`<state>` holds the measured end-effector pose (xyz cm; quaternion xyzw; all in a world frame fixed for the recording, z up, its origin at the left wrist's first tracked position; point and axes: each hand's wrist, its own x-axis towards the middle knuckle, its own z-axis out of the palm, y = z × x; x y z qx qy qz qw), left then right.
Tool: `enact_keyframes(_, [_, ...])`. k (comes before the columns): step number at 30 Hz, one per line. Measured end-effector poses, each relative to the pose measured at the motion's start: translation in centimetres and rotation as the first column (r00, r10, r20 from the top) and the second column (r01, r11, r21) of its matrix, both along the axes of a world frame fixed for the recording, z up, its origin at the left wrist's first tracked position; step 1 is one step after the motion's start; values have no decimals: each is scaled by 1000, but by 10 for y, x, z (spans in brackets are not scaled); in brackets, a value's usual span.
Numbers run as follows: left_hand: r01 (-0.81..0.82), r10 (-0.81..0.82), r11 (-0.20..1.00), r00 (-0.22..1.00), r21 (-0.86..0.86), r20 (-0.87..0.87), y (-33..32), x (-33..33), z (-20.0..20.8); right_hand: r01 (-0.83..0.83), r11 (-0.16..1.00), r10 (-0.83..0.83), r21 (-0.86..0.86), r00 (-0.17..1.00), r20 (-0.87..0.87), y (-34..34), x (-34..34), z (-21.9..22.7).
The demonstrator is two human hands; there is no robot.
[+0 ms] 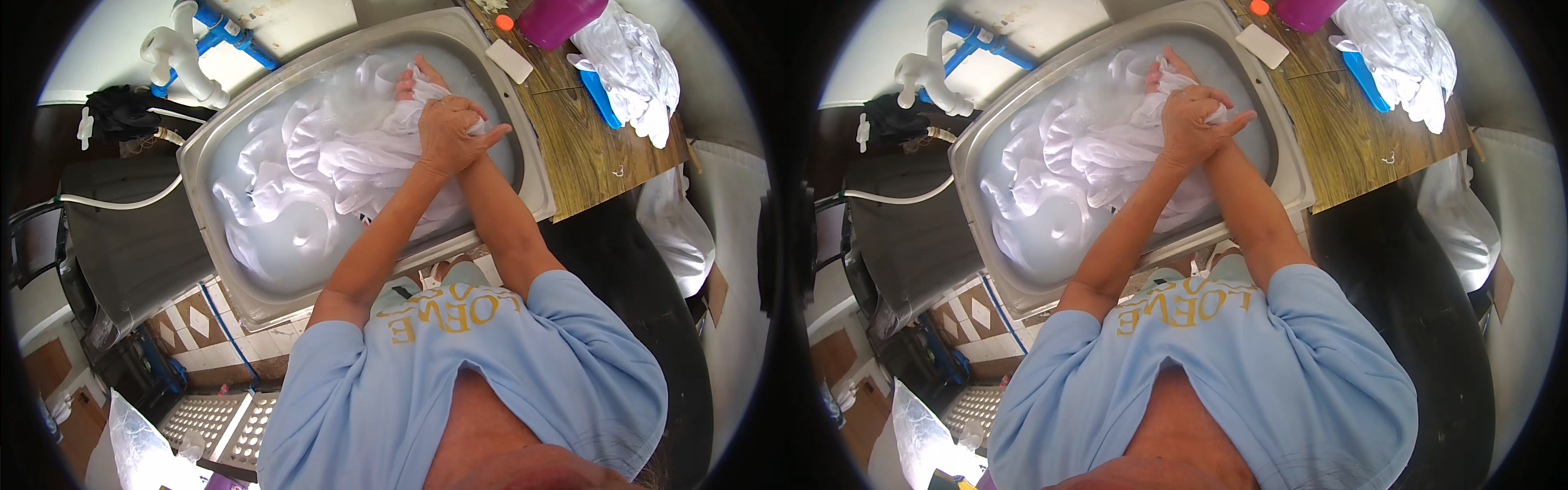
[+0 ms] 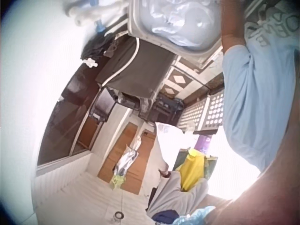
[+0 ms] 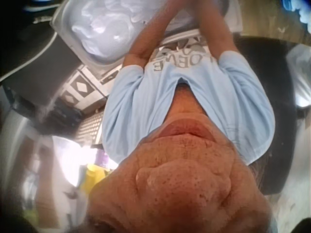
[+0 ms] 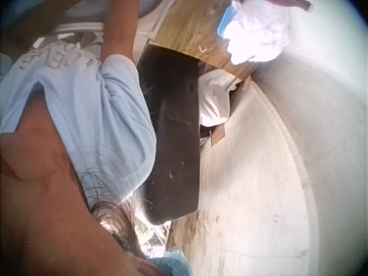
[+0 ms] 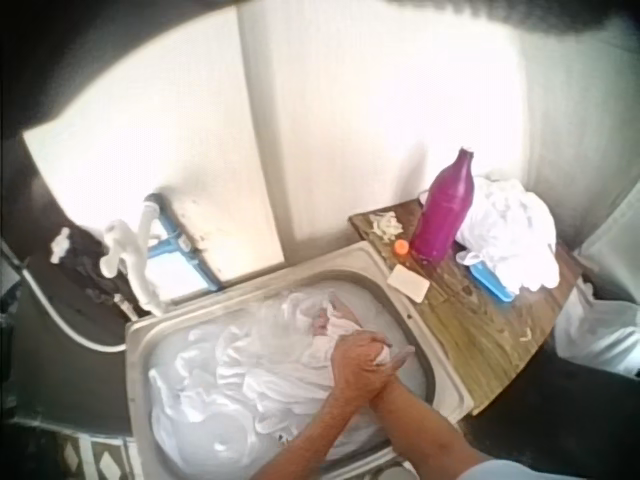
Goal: The person washes white clothing by hand in a basin of soapy water, applies a bar of soap to a specific area of a shirt, and places the shirt into a top-loading washing machine.
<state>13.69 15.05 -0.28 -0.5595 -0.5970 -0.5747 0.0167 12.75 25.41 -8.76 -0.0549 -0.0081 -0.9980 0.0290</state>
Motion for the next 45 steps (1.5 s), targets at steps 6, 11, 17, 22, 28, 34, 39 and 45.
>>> enact_keyframes(6, [-266,306,942,932,-205,197,13,-105,-21,146,726,-634,672,518,573,-63,0,76])
enact_keyframes(11, [-125,119,992,980,28,161,19,-63,-27,348,696,-661,628,653,370,-50,15,49])
enact_keyframes(17, [-245,387,903,819,-353,424,-31,-140,0,182,713,-582,677,691,428,-47,5,102])
enact_keyframes(22, [-269,330,937,892,-224,309,-85,-189,32,202,797,-263,570,964,26,26,66,105])
enact_keyframes(28, [-538,177,643,797,-545,-578,-111,-98,-8,195,851,-306,488,939,158,-1,60,120])
enact_keyframes(34, [26,26,999,299,-36,954,-103,-109,26,326,771,-496,548,846,194,2,49,134])
enact_keyframes(39, [3,-63,993,868,122,493,-26,-31,33,389,859,-471,-334,855,-215,-79,10,70])
enact_keyframes(45, [-386,372,913,920,-129,-123,-9,9,4,355,876,-377,325,926,5,-56,30,56])
